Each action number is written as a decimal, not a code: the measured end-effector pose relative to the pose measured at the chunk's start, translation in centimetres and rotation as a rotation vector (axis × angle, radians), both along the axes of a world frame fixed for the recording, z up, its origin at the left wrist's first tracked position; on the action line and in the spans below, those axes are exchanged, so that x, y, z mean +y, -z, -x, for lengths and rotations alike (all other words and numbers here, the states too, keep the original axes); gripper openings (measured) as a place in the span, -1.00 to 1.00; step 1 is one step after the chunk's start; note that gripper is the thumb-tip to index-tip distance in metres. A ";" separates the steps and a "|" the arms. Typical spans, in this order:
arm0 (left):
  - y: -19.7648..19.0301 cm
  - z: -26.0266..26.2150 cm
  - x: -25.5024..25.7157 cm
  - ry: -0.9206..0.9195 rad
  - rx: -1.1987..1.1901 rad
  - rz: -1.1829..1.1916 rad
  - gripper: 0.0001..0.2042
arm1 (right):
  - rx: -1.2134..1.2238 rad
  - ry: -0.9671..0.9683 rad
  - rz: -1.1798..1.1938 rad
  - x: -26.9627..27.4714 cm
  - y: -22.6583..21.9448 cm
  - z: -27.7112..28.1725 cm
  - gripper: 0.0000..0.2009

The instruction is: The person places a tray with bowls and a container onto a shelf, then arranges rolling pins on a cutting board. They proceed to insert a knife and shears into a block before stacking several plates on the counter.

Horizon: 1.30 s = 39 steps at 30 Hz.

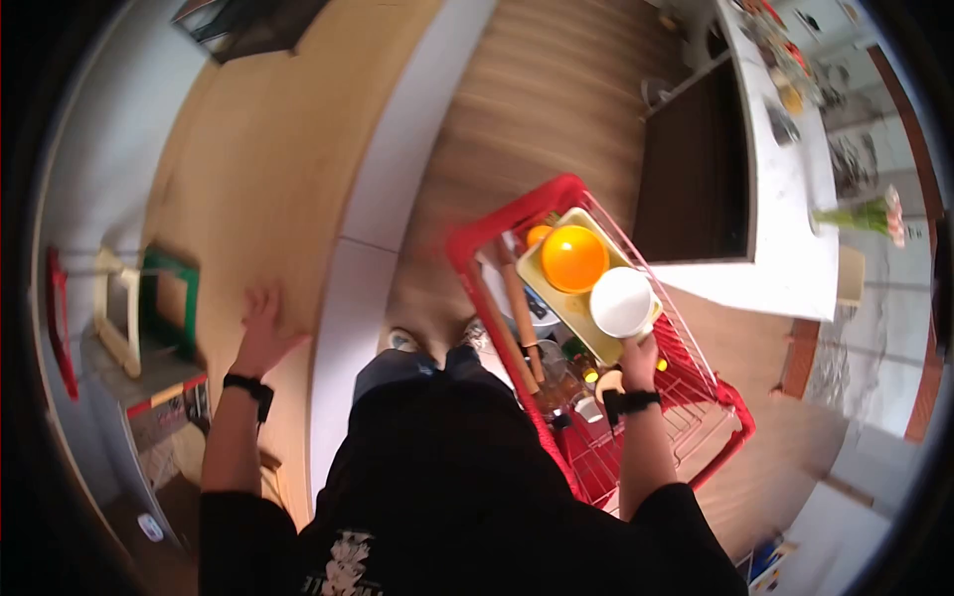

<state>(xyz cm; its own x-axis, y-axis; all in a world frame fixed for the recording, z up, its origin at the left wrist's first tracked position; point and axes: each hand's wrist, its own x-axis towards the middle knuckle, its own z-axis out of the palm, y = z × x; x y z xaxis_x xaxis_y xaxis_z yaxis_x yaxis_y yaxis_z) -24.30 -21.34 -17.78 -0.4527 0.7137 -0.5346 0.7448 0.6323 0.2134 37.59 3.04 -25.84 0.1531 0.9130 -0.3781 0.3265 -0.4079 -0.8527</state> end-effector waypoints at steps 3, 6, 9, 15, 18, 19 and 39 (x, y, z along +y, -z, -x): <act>-0.4 -0.4 -0.1 0.015 0.049 -0.029 0.17 | 0.161 -0.107 -0.039 -2.0 -4.7 2.2 -0.66; -1.3 -0.6 -0.3 0.033 0.075 -0.074 0.11 | 0.235 -0.191 0.006 -3.9 -8.8 6.1 -0.64; -2.2 -0.5 -1.4 0.019 0.086 -0.128 -0.04 | 0.178 -0.289 0.034 -5.5 -11.2 11.0 -0.63; -2.7 -0.5 -7.4 -0.361 -0.411 -0.669 -0.53 | 0.342 -0.513 0.042 -8.9 -13.6 24.9 -0.57; -1.9 -0.8 -11.4 -0.558 -0.605 -0.933 -0.62 | 0.337 -0.680 -0.021 -10.2 -12.6 31.1 -0.54; -1.8 -0.7 -12.7 -0.560 -0.608 -0.938 -0.62 | 0.147 -0.792 -0.117 -10.4 -11.3 32.7 -0.54; -0.4 -0.5 -21.4 -0.918 -0.504 -1.054 -0.40 | -0.268 -1.202 -0.183 -15.2 -13.8 46.9 -0.48</act>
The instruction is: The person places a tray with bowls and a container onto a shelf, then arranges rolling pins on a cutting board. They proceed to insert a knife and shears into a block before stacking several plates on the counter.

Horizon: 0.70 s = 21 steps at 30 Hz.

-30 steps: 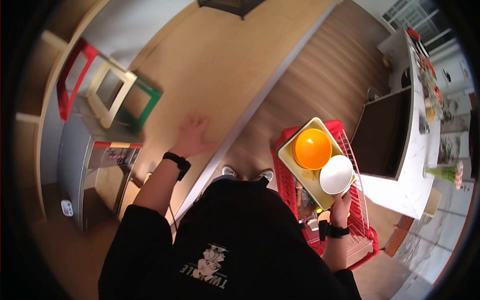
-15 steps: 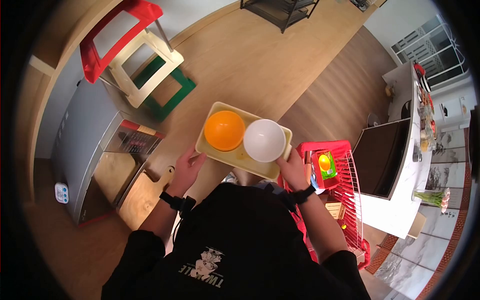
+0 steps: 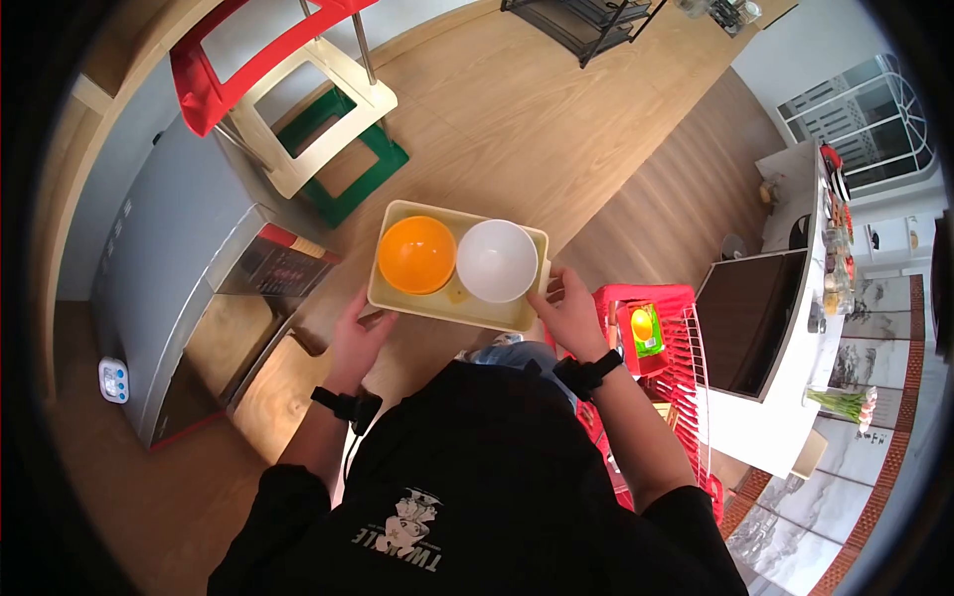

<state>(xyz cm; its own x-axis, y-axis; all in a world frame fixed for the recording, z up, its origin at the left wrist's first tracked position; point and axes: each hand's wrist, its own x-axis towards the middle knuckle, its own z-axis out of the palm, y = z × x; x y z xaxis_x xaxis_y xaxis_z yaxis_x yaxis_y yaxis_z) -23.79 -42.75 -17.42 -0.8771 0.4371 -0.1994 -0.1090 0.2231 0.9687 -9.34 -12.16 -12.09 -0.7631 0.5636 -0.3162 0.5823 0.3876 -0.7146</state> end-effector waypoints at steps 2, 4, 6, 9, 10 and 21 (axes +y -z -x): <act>0.1 0.1 0.3 0.006 0.000 0.021 -0.40 | -0.022 0.017 0.017 0.4 1.3 0.2 -0.52; -0.1 0.3 0.4 0.002 0.017 0.072 -0.40 | -0.039 0.028 0.036 1.0 1.5 0.7 -0.56; -0.5 0.5 0.5 0.002 0.020 0.095 -0.40 | -0.143 -0.067 -0.025 1.5 1.4 1.3 -0.63; -1.0 0.5 0.5 0.000 0.024 0.134 -0.41 | -0.205 -0.035 0.128 0.6 -2.5 2.3 -0.69; -1.1 0.5 0.5 0.000 0.030 0.145 -0.42 | -0.204 -0.039 0.130 0.6 -2.5 2.3 -0.69; -1.5 0.5 0.7 0.019 0.053 0.124 -0.37 | -0.143 -0.128 0.240 1.6 -2.1 2.0 -0.61</act>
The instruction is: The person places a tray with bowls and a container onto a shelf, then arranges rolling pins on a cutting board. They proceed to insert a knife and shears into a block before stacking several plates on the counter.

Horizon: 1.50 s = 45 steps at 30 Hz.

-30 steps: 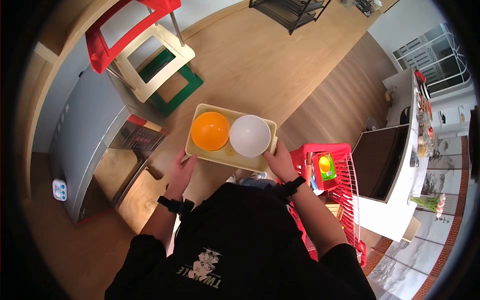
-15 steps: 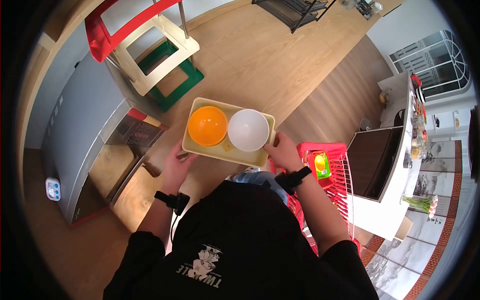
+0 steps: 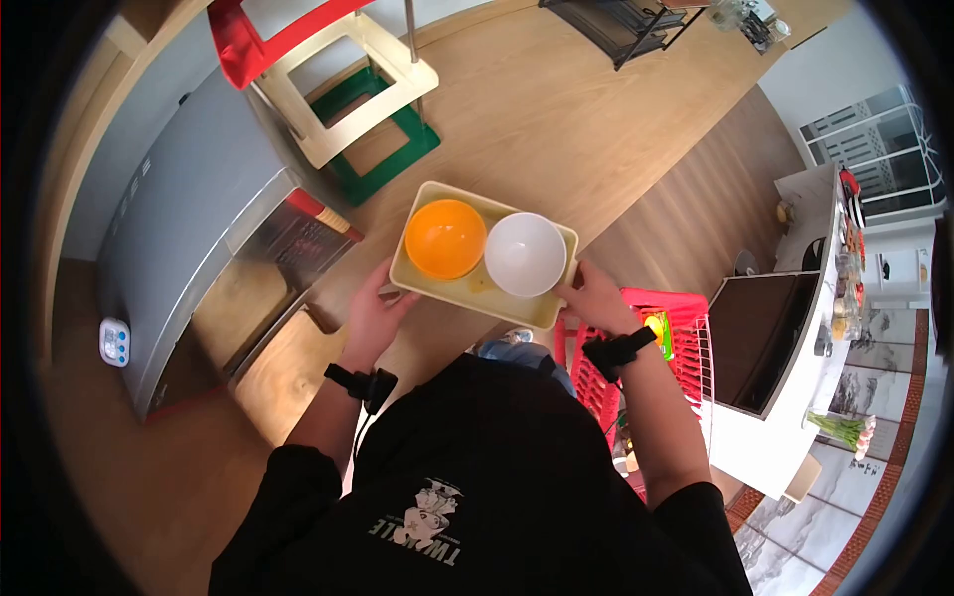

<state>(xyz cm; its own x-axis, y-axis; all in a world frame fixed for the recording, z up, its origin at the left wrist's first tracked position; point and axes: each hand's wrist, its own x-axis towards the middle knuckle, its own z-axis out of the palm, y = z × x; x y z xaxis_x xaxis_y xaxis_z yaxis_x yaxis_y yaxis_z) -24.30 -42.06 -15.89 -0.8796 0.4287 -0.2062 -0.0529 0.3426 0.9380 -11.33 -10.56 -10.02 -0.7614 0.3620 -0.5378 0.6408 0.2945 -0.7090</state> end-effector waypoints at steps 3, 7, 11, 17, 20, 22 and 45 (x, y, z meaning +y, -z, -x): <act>0.1 0.0 -0.2 0.013 -0.015 -0.027 -0.35 | 0.070 -0.076 -0.294 0.6 0.2 -1.5 -0.56; -0.1 0.3 -0.6 0.038 -0.076 -0.088 -0.34 | 0.431 -0.268 -0.680 -3.1 -4.5 -0.7 -0.62; 1.5 0.6 -0.7 0.033 -0.038 -0.114 -0.34 | 0.794 -0.673 -0.623 -8.2 -2.3 1.4 -0.73; -0.3 1.9 -1.2 0.161 0.014 -0.074 -0.32 | 0.508 -0.920 -0.874 -11.8 0.9 3.8 -0.89; -0.4 2.2 -1.6 0.193 0.022 0.102 -0.37 | 0.501 -0.943 -0.861 -11.9 1.3 4.4 -0.87; 0.2 2.3 -1.6 0.180 0.197 0.257 -0.41 | 0.445 -0.988 -0.852 -12.1 1.2 4.7 -0.87; -0.6 2.3 -1.3 0.298 0.217 0.137 -0.42 | 0.632 -0.575 -0.651 -8.0 -1.6 1.5 -0.83</act>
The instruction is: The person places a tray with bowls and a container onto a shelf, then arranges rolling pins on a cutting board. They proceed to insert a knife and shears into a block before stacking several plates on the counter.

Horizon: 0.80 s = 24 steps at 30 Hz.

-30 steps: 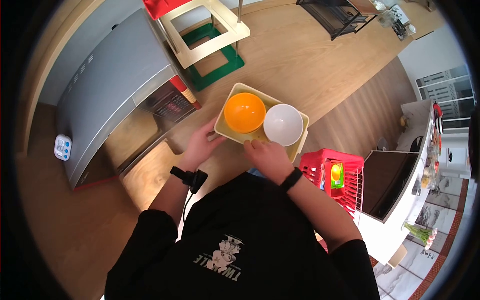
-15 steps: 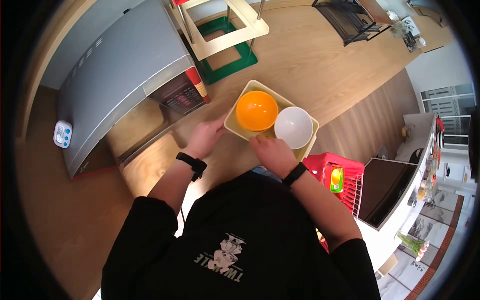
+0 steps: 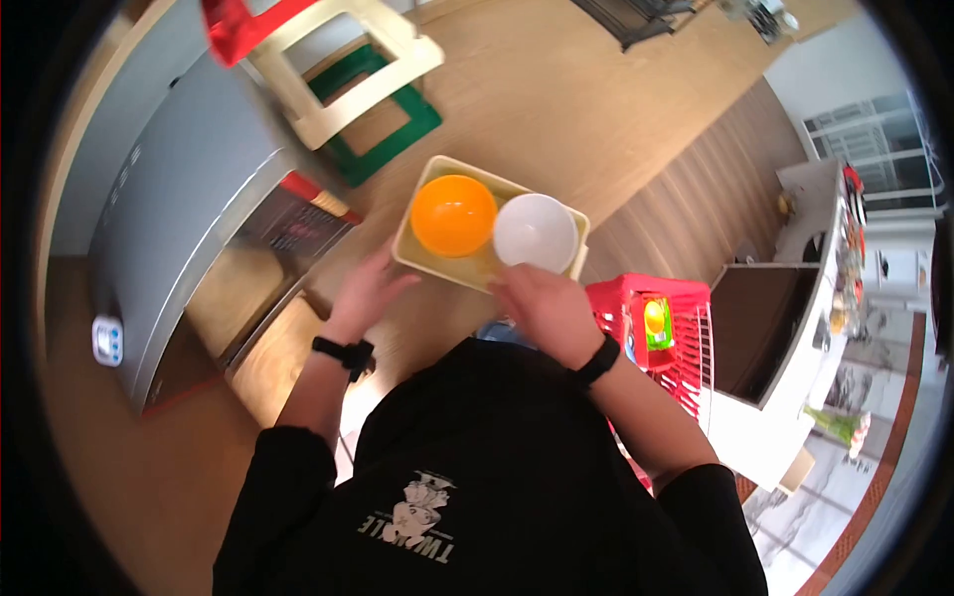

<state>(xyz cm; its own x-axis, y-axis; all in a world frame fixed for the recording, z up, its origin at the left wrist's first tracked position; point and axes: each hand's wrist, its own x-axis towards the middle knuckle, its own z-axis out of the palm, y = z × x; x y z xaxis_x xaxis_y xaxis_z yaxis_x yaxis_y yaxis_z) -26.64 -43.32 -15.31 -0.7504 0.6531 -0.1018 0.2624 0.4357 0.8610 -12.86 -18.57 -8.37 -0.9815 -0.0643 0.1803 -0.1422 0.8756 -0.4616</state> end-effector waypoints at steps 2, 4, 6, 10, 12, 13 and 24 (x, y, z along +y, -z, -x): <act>-0.2 -0.4 -0.2 -0.050 0.146 0.015 -0.47 | 0.041 0.361 0.156 2.7 -0.2 -2.4 -0.74; -0.9 -0.6 0.5 -0.159 -0.031 0.021 -0.52 | -0.045 0.745 0.302 5.0 1.1 -3.6 -0.77; -0.7 -0.3 1.2 -0.274 -0.196 0.044 -0.56 | -0.024 0.796 0.318 6.6 4.1 -5.0 -0.71; -1.9 0.7 3.2 -0.328 -0.052 0.072 -0.71 | -0.455 0.814 0.882 6.8 4.9 -4.8 -0.60; -2.3 1.3 3.7 -0.275 0.135 0.222 -0.74 | -0.432 0.827 0.852 6.2 3.7 -4.4 -0.61; -2.4 1.5 3.9 -0.267 0.141 0.222 -0.74 | -0.424 0.832 0.858 6.3 4.0 -4.3 -0.61; -1.4 0.5 5.0 -0.267 0.524 0.430 -0.82 | -0.397 0.813 0.602 6.3 5.6 -4.0 -0.67</act>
